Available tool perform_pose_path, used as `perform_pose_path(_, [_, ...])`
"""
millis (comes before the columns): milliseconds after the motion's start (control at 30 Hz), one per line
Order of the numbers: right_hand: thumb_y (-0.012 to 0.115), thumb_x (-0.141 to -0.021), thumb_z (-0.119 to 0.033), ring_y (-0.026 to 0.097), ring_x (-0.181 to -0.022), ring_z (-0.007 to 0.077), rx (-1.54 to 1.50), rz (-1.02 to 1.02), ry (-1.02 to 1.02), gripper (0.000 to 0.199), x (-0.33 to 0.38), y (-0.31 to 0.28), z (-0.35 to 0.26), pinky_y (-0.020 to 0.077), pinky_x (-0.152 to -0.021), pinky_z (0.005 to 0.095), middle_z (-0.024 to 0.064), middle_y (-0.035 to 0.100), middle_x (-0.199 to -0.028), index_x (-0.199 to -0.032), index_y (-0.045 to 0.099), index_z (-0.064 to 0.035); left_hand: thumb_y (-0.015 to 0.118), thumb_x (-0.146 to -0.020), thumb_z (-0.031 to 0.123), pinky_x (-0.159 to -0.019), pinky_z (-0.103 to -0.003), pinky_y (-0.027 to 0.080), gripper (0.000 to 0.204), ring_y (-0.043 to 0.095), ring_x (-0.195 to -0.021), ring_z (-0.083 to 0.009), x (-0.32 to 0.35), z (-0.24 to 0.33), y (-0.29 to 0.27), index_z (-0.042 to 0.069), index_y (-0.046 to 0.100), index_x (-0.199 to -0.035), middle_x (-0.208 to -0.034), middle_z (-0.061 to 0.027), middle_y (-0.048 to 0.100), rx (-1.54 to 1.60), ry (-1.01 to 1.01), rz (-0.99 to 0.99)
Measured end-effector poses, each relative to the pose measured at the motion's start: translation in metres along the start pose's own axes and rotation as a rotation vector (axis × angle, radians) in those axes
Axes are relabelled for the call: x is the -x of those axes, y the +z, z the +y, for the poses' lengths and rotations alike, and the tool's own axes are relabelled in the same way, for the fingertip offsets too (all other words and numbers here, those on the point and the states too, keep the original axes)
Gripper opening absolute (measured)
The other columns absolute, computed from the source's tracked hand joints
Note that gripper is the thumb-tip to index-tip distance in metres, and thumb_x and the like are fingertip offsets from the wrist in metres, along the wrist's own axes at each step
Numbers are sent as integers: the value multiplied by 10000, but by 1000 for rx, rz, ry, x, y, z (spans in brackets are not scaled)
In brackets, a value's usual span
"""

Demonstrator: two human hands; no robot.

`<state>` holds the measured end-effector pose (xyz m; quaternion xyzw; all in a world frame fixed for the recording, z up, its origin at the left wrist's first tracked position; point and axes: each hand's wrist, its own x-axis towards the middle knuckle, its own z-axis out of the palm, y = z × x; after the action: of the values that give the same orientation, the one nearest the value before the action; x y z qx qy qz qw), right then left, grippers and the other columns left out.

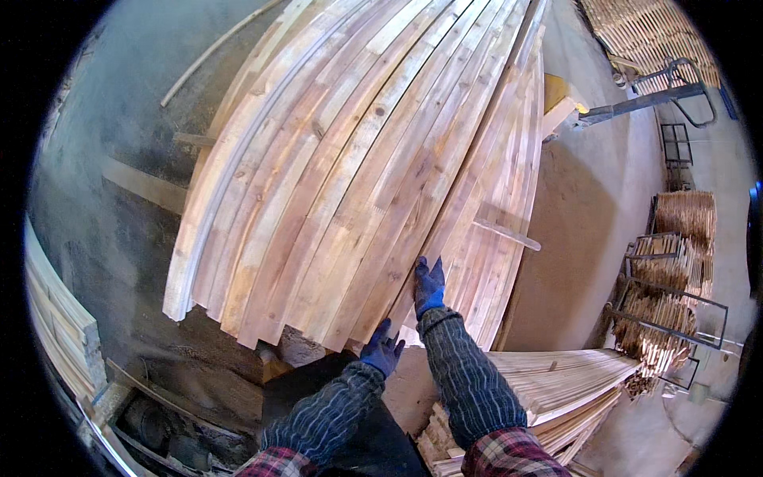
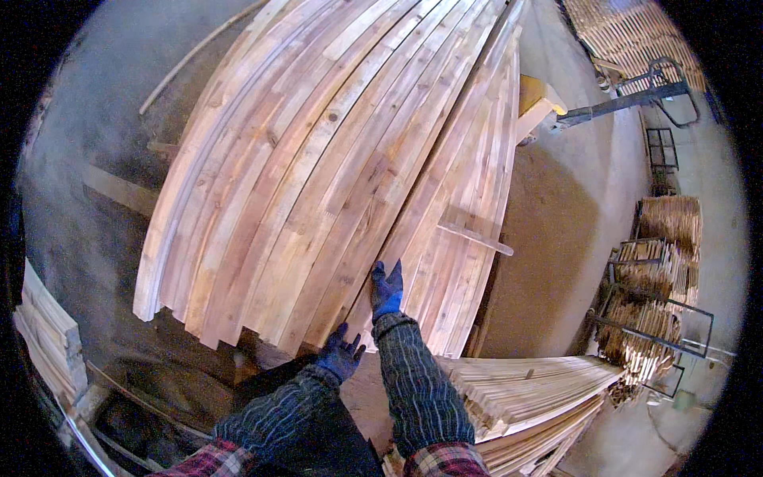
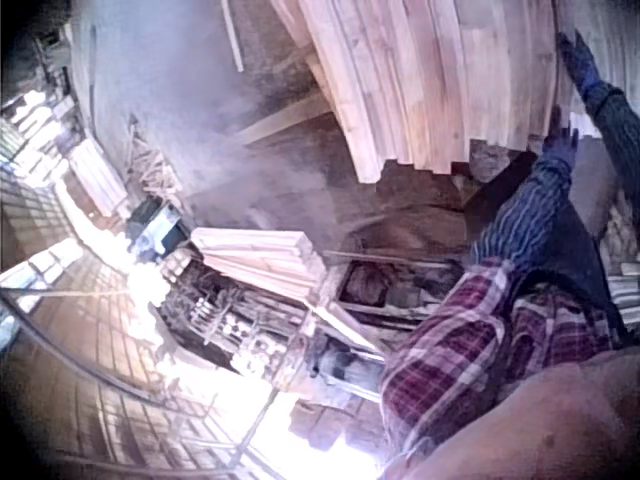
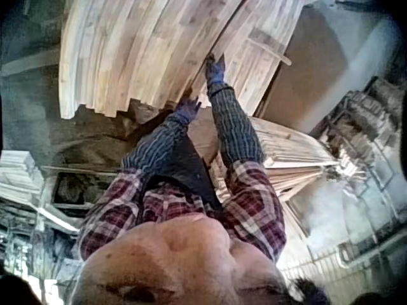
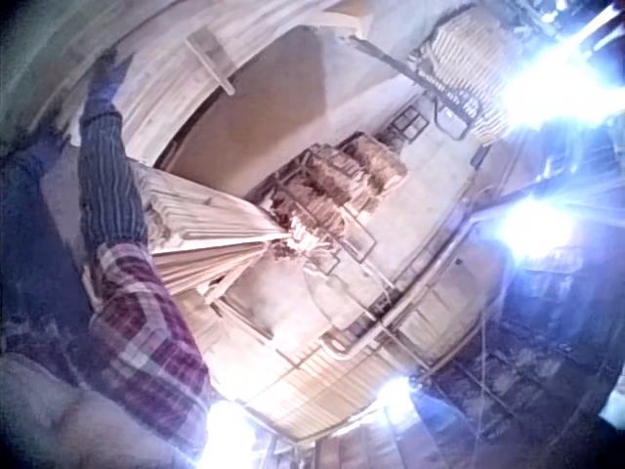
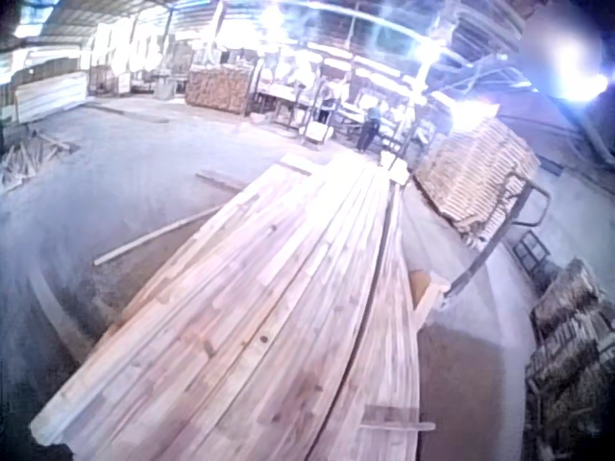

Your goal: The person picks up thin wood planks from a large stack and feeds them individually into a roller machine.

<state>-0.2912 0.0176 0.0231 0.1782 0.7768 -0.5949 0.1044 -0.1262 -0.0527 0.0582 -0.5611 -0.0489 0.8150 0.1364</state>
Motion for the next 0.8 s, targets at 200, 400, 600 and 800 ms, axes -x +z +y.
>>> perform_pose_path(200, [623, -886, -283, 519, -1137, 266, 148, 8, 22, 690, 7, 5, -5, 419, -950, 330, 210, 523, -1262, -1401, 292, 35, 777, -742, 213, -955, -434, 454, 424, 464, -1158, -244, -16, -10, 4, 177, 575, -1114, -1176, -43, 512, 368, -129, 56])
perform_pose_path(400, [654, -865, -292, 511, -1136, 265, 69, 0, 88, 756, 21, 6, -5, 425, -944, 334, 198, 510, -1276, -1420, 253, 27, 709, -805, 160, -917, -471, 475, 386, 475, -1149, -241, -22, -10, -10, 212, 561, -1158, -1155, -42, 538, 258, -207, -20])
perform_pose_path(600, [632, -853, -161, 515, -1077, 216, -233, 8, 189, 652, 28, 13, -2, 403, -956, 311, 91, 536, -1194, -1409, 313, -37, 675, -834, 142, -919, -484, 474, 284, 537, -1071, -243, 1, -6, -3, 172, 574, -1098, -1104, -52, 578, 93, -255, -49])
perform_pose_path(800, [685, -812, -264, 473, -1229, 244, -457, -126, 503, 628, 25, -16, 11, 321, -1069, 349, 84, 509, -1324, -1335, 439, -18, 608, -882, 96, -982, -520, 447, 340, 523, -1140, -277, 40, 5, 7, 97, 503, -1205, -1224, -71, 553, 43, -283, -224])
